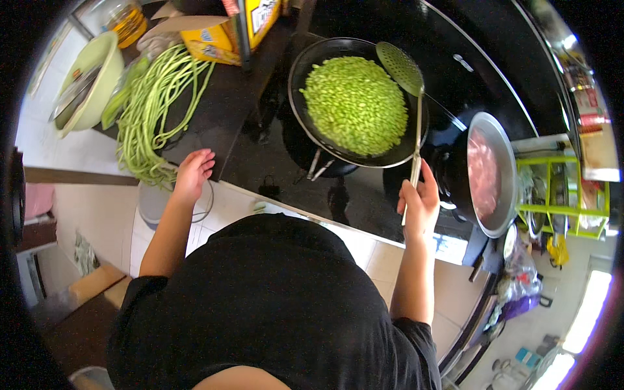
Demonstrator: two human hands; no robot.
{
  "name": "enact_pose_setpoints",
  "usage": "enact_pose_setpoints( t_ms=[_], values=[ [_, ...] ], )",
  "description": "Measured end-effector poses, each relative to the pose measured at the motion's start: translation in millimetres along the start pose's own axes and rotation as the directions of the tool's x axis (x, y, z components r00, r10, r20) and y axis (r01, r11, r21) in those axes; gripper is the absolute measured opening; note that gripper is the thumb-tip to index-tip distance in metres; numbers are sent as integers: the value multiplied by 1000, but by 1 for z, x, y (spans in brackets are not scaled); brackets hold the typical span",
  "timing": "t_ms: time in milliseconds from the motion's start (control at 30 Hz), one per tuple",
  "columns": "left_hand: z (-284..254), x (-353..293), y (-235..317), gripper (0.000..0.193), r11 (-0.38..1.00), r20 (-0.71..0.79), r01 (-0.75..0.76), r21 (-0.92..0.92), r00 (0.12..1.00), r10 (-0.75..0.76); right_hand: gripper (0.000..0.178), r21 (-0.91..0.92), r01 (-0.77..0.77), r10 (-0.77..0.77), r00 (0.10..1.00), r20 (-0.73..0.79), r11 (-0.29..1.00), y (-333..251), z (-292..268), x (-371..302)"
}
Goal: The person transfers green soybeans from a bowl into a wok on the stove using a slotted spoon. They stir the beans in the wok, rinse a metal bowl in the sink, and wipe the countertop with a cloth. The person also handles a bowl of ground meat, rinses it under the tap, and covers it with a lid.
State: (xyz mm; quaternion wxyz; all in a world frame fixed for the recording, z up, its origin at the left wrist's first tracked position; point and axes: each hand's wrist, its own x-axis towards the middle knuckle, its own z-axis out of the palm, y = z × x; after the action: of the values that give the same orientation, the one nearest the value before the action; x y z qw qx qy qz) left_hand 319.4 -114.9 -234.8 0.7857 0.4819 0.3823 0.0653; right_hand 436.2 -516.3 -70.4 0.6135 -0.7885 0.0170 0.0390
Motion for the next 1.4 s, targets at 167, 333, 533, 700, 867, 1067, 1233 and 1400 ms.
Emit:
enact_pose_setpoints(
  t_ms=[167, 333, 533, 700, 867, 1067, 1233, 1400],
  values=[
    [26, -22, -19, 18, 999, 107, 19, 37, 994, -23, 49, 310, -199, 185, 980, 73, 930, -1, -11, 9],
    [39, -31, -23, 17, 998, 137, 9, 57, 990, -16, 21, 504, -499, 353, 863, 361, 705, 1, -24, 11],
    [51, -38, -27, 16, 998, 119, 18, 62, 993, -25, 38, 617, -641, 234, 756, 612, 456, 5, -33, 5],
    [67, -45, -33, 14, 997, 123, 30, 68, 992, -38, 42, 631, -681, 182, 720, 670, 371, -5, -42, -4],
    [78, -49, -38, 10, 998, 148, 12, 63, 989, -21, 46, 582, -621, 188, 752, 632, 526, -10, -51, -14],
    [89, -49, -45, 7, 997, 169, 23, 69, 985, -35, 53, 532, -457, 160, 844, 511, 713, -14, -59, -22],
    [97, -51, -51, 7, 997, 180, 24, 77, 983, -38, 57, 459, -348, 100, 871, 482, 817, -15, -63, -25],
    [103, -53, -54, 6, 997, 178, 33, 69, 983, -45, 60, 378, -420, 173, 825, 538, 825, -20, -53, -31]
  ],
)
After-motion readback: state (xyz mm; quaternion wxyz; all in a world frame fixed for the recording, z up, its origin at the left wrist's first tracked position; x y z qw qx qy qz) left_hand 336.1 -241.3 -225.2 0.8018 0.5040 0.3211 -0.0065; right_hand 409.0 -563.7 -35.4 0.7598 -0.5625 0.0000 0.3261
